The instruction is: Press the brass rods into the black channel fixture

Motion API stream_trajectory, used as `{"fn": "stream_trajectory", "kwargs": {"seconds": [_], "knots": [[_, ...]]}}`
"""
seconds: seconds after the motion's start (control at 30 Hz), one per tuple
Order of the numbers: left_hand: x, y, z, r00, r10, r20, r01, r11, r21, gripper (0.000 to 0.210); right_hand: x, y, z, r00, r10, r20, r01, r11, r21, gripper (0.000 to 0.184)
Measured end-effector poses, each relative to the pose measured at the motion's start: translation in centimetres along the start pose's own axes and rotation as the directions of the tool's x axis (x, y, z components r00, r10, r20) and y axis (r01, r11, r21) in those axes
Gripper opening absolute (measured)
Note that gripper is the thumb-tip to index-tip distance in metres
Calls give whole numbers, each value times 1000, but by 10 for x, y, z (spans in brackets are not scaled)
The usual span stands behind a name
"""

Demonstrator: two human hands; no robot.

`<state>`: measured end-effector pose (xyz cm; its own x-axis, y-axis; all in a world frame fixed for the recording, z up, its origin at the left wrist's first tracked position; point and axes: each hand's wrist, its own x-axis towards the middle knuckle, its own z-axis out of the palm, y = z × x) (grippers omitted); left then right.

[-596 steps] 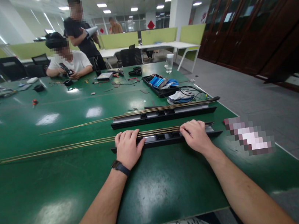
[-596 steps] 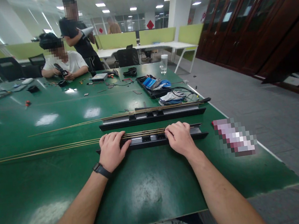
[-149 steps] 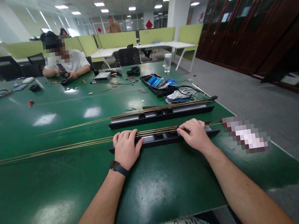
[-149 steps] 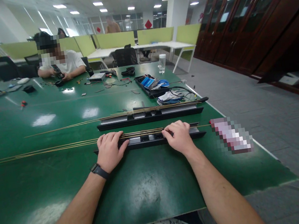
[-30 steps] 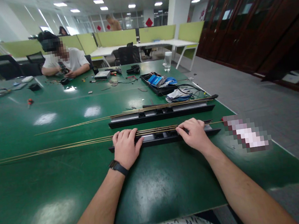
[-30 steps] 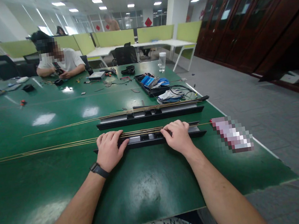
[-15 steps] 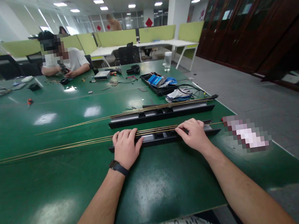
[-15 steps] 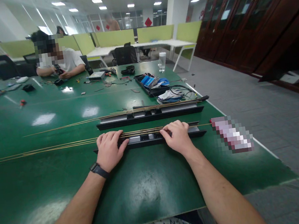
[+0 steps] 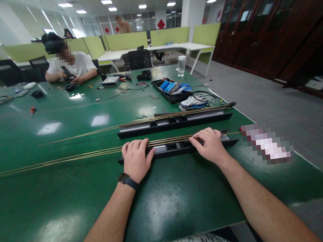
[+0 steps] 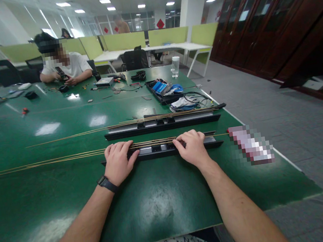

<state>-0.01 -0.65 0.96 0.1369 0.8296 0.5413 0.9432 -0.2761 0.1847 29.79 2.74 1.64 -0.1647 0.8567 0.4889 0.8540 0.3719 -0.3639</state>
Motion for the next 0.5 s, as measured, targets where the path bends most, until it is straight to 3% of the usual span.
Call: {"fn": "stream_trajectory", "kwargs": {"seconds": [0.5], "knots": [[-1, 0, 1, 1000, -2, 3, 2, 1000, 6, 38, -1, 0, -1, 1000, -2, 10, 2, 1000, 17, 27]]}}
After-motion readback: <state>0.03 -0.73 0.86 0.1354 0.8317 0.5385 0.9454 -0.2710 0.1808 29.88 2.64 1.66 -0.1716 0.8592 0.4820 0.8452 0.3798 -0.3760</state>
